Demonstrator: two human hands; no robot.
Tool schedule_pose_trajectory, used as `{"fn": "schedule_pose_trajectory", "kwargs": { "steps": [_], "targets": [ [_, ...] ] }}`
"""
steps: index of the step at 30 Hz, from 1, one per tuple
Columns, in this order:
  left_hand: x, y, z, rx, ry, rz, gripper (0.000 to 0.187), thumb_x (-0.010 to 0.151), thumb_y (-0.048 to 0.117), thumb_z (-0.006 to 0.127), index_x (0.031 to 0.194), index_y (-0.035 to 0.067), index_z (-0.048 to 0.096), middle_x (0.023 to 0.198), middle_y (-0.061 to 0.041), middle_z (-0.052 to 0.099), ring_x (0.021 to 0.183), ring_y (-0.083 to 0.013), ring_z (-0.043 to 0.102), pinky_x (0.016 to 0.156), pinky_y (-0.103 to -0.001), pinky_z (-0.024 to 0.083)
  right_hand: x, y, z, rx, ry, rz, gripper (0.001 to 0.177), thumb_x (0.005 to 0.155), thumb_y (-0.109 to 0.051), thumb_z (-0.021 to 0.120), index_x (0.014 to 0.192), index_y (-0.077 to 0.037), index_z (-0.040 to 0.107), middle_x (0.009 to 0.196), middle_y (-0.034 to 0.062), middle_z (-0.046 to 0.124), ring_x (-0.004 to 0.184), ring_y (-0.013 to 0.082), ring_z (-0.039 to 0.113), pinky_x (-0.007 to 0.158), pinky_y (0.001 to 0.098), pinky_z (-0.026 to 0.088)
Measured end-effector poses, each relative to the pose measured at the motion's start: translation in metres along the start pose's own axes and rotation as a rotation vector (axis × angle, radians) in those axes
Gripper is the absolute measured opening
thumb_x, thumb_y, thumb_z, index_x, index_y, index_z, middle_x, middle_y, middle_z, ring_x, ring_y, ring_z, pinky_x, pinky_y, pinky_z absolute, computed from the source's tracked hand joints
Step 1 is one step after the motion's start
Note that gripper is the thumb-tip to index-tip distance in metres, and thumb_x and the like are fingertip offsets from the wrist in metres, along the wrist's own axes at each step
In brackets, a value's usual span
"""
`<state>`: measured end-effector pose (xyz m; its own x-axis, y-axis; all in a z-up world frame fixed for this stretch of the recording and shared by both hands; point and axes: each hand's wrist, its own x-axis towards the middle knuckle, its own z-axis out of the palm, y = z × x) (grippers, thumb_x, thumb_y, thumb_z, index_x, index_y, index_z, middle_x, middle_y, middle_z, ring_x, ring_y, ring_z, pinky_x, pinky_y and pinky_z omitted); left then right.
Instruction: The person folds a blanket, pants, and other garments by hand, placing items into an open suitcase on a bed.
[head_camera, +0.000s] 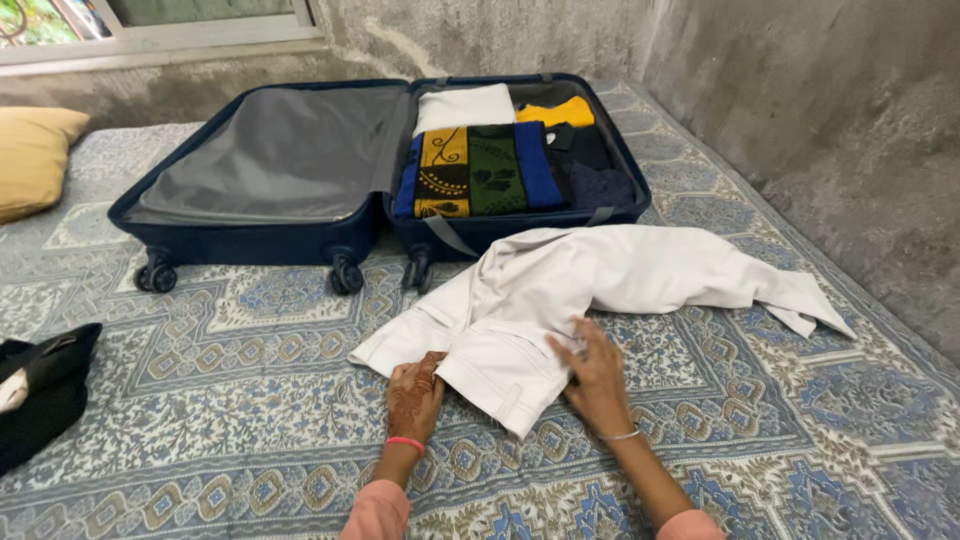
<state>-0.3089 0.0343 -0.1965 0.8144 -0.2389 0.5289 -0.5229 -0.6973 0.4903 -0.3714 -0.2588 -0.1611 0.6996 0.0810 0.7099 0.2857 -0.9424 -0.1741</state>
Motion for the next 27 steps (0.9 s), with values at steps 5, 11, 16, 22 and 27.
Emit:
{"fn": "schedule_pose_trajectory", "kwargs": {
  "steps": [5, 11, 16, 22, 27],
  "targets": [
    [0.02, 0.007, -0.01, 0.058, -0.195, -0.159, 0.027, 0.094, 0.025, 0.069, 0.12, 0.018, 0.069, 0.095, -0.011, 0.073, 0.101, -0.0311, 0.064, 0.095, -0.044, 0.048, -0.01, 0.028, 0.012, 0.145, -0.053, 0.098, 0.042, 0.082, -0.01, 0.069, 0.12, -0.023, 0.075, 0.127, 0.0091, 0.072, 0.121, 0.0263, 0.062, 0.105, 0.0441, 0.048],
    [0.028, 0.02, -0.058, 0.158, 0.269, 0.523, 0.08, 0.065, 0.055, 0.074, 0.127, 0.007, 0.064, 0.119, -0.024, 0.072, 0.109, -0.0393, 0.061, 0.092, -0.045, 0.046, 0.086, 0.044, -0.011, 0.528, 0.029, 0.34, 0.028, 0.097, -0.016, 0.061, 0.118, -0.002, 0.072, 0.103, 0.0152, 0.076, 0.088, 0.0201, 0.072, 0.079, 0.0323, 0.055],
    [0.041, -0.02, -0.037, -0.224, -0.217, -0.284, 0.042, 0.087, 0.033, 0.073, 0.123, 0.011, 0.072, 0.107, -0.016, 0.076, 0.098, -0.0338, 0.071, 0.089, -0.043, 0.053, 0.199, 0.008, -0.043, 0.679, -0.096, 0.078, 0.023, 0.095, -0.011, 0.063, 0.112, -0.003, 0.075, 0.095, 0.0097, 0.077, 0.085, 0.0125, 0.067, 0.076, 0.0312, 0.052],
    [0.061, -0.037, -0.052, -1.348, -0.56, -0.736, 0.031, 0.083, 0.024, 0.077, 0.105, 0.003, 0.075, 0.099, -0.007, 0.075, 0.088, -0.0191, 0.072, 0.082, -0.035, 0.058, 0.278, -0.024, -0.075, 0.289, -0.174, 0.324, 0.021, 0.099, -0.036, 0.071, 0.104, -0.018, 0.082, 0.074, 0.0132, 0.07, 0.064, 0.0259, 0.066, 0.063, 0.0407, 0.048],
    [0.08, -0.072, -0.069, -0.988, -0.221, -0.87, 0.037, 0.084, 0.03, 0.077, 0.111, 0.004, 0.076, 0.102, -0.01, 0.077, 0.084, -0.019, 0.074, 0.076, -0.032, 0.06, 0.275, -0.045, -0.011, 0.035, -0.102, 0.154, 0.018, 0.097, -0.037, 0.069, 0.105, -0.024, 0.08, 0.076, 0.012, 0.072, 0.068, 0.0305, 0.068, 0.061, 0.0464, 0.051]
  ]
}}
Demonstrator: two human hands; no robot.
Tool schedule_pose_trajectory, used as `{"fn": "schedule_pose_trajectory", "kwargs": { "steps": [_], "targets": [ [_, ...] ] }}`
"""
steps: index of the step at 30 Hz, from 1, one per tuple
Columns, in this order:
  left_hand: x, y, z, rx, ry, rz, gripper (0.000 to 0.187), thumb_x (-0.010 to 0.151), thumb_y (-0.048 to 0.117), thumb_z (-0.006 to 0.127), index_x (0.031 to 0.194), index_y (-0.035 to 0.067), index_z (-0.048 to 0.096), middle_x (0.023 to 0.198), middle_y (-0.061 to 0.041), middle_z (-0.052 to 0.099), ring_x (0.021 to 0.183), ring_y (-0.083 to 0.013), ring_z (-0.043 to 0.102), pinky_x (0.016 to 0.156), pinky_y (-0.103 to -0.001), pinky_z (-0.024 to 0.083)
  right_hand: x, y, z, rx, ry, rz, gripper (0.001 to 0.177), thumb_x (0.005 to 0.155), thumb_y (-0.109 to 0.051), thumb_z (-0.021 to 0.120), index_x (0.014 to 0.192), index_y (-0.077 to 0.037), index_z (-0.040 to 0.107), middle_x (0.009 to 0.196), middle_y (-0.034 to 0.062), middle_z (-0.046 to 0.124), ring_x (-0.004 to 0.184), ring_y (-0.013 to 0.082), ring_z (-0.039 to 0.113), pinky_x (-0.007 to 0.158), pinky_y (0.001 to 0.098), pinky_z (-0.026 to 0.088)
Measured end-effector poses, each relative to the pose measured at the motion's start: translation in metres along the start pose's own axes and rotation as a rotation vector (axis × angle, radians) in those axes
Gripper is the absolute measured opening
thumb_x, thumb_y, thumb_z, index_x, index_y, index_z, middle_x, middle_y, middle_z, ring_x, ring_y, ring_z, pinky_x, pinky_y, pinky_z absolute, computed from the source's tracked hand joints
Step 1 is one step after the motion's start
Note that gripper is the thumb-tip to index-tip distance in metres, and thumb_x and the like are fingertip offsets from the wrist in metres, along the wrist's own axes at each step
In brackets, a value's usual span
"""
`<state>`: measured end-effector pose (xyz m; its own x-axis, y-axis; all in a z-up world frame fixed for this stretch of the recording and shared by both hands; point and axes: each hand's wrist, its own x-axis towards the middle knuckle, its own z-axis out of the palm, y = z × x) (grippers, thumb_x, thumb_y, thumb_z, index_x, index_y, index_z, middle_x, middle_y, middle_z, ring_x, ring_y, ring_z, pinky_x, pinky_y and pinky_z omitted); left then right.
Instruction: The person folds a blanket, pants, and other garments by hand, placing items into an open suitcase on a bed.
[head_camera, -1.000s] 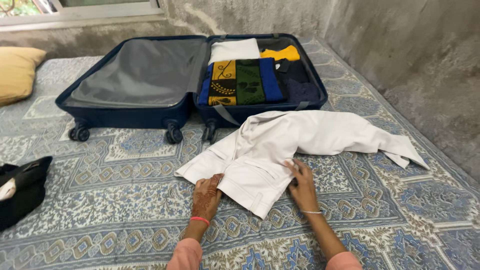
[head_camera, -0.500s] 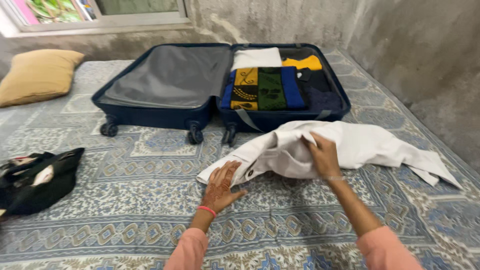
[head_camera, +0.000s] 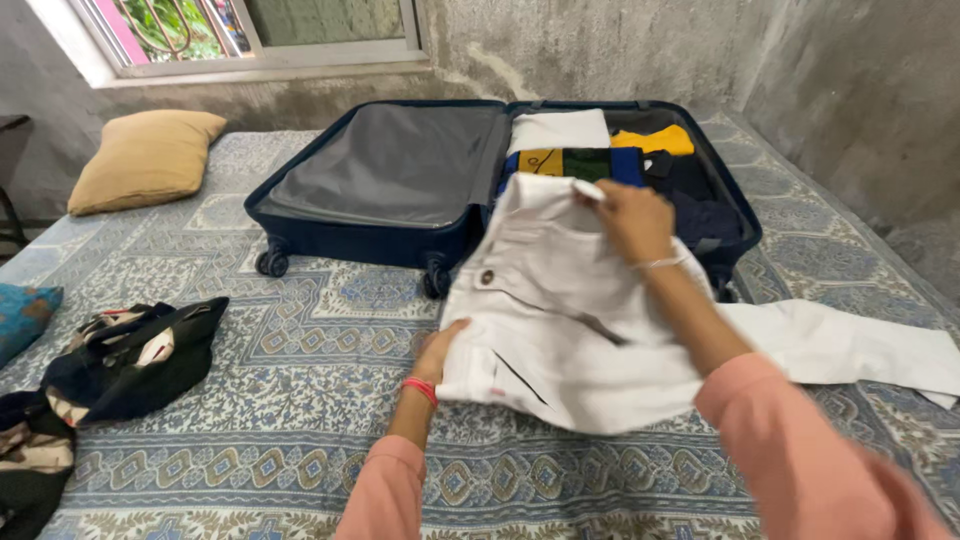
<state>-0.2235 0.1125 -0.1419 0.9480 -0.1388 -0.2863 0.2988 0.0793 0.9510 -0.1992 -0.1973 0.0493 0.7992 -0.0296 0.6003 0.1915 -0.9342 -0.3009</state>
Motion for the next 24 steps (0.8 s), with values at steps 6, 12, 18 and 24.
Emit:
{"fn": "schedule_pose_trajectory", "kwargs": {
  "steps": [6, 12, 18, 24],
  "targets": [
    [-0.005, -0.084, -0.043, -0.672, 0.085, -0.085, 0.048, 0.091, 0.017, 0.067, 0.136, 0.003, 0.058, 0.12, -0.016, 0.07, 0.107, -0.0268, 0.071, 0.095, -0.042, 0.059, -0.16, -0.061, 0.13, -0.005, -0.047, -0.486, 0.035, 0.08, -0.019, 0.073, 0.115, -0.017, 0.074, 0.09, 0.0108, 0.063, 0.076, 0.0279, 0.062, 0.063, 0.0418, 0.052],
    [0.015, -0.148, -0.061, -0.792, -0.02, 0.192, 0.052, 0.091, 0.0, 0.053, 0.142, 0.007, 0.051, 0.135, -0.015, 0.06, 0.12, -0.0294, 0.062, 0.1, -0.044, 0.054, -0.231, -0.078, 0.117, 0.288, -0.05, -0.352, 0.057, 0.07, -0.014, 0.081, 0.126, -0.015, 0.07, 0.098, 0.0092, 0.059, 0.082, 0.0272, 0.059, 0.069, 0.0405, 0.051],
    [-0.026, -0.103, -0.044, -0.911, 0.011, 0.166, 0.052, 0.098, 0.023, 0.051, 0.148, 0.009, 0.049, 0.143, -0.009, 0.06, 0.126, -0.0261, 0.061, 0.103, -0.044, 0.051, -0.236, -0.076, 0.108, 0.248, -0.043, -0.408, 0.059, 0.073, -0.011, 0.08, 0.132, -0.014, 0.07, 0.097, 0.0086, 0.061, 0.078, 0.0225, 0.06, 0.063, 0.0366, 0.051],
    [-0.024, -0.104, -0.051, -0.741, -0.04, 0.196, 0.059, 0.095, 0.015, 0.064, 0.151, 0.009, 0.046, 0.144, -0.01, 0.056, 0.132, -0.0252, 0.057, 0.109, -0.044, 0.05, -0.229, -0.081, 0.101, 0.287, -0.169, -0.503, 0.05, 0.075, -0.014, 0.078, 0.124, -0.006, 0.068, 0.092, 0.0097, 0.058, 0.083, 0.0258, 0.059, 0.067, 0.0382, 0.052]
  ]
}}
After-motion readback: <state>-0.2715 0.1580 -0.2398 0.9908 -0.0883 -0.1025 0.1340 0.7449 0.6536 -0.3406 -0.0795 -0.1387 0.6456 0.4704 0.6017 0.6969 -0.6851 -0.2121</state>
